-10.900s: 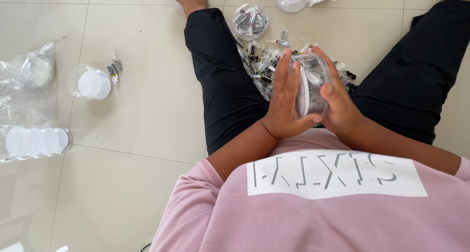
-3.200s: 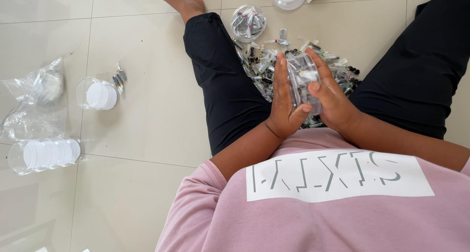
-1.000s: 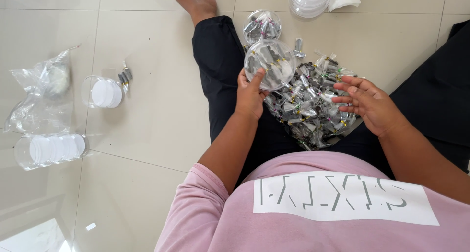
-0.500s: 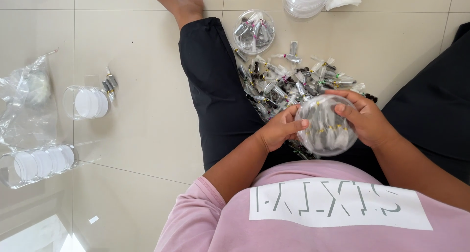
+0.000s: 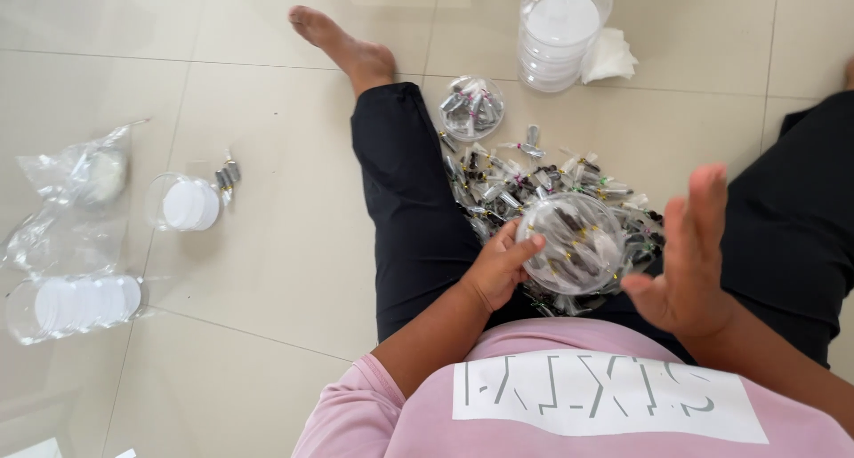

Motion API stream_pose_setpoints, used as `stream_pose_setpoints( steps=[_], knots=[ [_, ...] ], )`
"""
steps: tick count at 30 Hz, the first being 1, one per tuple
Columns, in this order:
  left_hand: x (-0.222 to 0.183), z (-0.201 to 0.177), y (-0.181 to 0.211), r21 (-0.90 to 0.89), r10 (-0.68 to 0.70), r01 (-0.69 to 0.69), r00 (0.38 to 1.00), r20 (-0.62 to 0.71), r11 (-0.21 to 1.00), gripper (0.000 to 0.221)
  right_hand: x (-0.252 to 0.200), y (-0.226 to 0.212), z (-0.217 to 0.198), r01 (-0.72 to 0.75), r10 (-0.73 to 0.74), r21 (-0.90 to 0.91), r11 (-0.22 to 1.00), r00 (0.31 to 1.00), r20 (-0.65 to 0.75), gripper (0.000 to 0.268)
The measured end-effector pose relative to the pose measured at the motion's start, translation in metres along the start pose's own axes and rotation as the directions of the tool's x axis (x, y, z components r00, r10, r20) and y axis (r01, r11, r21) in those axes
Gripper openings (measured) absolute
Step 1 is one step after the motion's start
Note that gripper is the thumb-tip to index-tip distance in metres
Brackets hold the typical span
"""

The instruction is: Sorting and placing small individually wrapped items into clear plastic containers while sitting on the floor.

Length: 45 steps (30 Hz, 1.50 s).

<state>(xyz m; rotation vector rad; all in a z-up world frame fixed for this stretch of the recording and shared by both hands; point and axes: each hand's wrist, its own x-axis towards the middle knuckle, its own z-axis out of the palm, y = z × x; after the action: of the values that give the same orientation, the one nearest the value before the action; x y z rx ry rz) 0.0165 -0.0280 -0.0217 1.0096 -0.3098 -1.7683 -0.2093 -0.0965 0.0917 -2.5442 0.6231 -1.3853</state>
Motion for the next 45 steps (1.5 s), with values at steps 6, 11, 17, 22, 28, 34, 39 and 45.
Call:
stream_pose_setpoints(
  steps=[6, 11, 17, 22, 28, 34, 39, 45],
  knots=[
    [-0.019, 0.004, -0.027, 0.023, 0.13, -0.131, 0.991, 0.029, 0.991, 0.055, -0.034, -0.018, 0.039, -0.086, 0.177, -0.212, 0.973, 0.87, 0.46, 0.088],
    [-0.043, 0.01, -0.023, -0.039, 0.101, -0.1, 0.994, 0.049, 0.994, 0.046, -0.034, -0.027, 0.034, -0.036, 0.115, -0.173, 0.984, 0.875, 0.471, 0.086],
    [-0.077, 0.039, -0.007, -0.071, 0.063, -0.053, 0.987, 0.146, 0.996, 0.057, -0.015, -0.059, 0.01, -0.029, 0.054, -0.064, 0.998, 0.903, 0.426, 0.079],
    [-0.087, 0.046, -0.011, -0.138, 0.161, -0.136, 0.97, 0.183, 0.981, 0.057, 0.004, -0.089, -0.008, 0.015, -0.008, -0.063, 0.998, 0.995, 0.098, 0.081],
    [-0.083, 0.037, -0.006, -0.29, 0.041, 0.056, 0.947, 0.318, 0.955, 0.073, -0.03, -0.066, 0.012, 0.113, 0.022, -0.248, 0.962, 0.875, 0.484, 0.078],
    [-0.081, 0.037, 0.0, -0.165, 0.035, 0.017, 0.952, 0.305, 0.986, 0.049, -0.019, -0.071, 0.002, 0.023, 0.08, -0.201, 0.979, 0.868, 0.49, 0.077],
    [-0.093, 0.045, 0.007, -0.184, 0.121, -0.064, 0.941, 0.317, 0.981, 0.078, -0.019, -0.073, 0.0, 0.05, 0.094, -0.312, 0.949, 0.899, 0.428, 0.078],
    [-0.079, 0.033, -0.013, -0.168, 0.195, -0.152, 0.939, 0.282, 0.974, 0.07, -0.01, -0.089, 0.005, 0.005, 0.049, -0.201, 0.98, 0.963, 0.264, 0.08]
  ],
)
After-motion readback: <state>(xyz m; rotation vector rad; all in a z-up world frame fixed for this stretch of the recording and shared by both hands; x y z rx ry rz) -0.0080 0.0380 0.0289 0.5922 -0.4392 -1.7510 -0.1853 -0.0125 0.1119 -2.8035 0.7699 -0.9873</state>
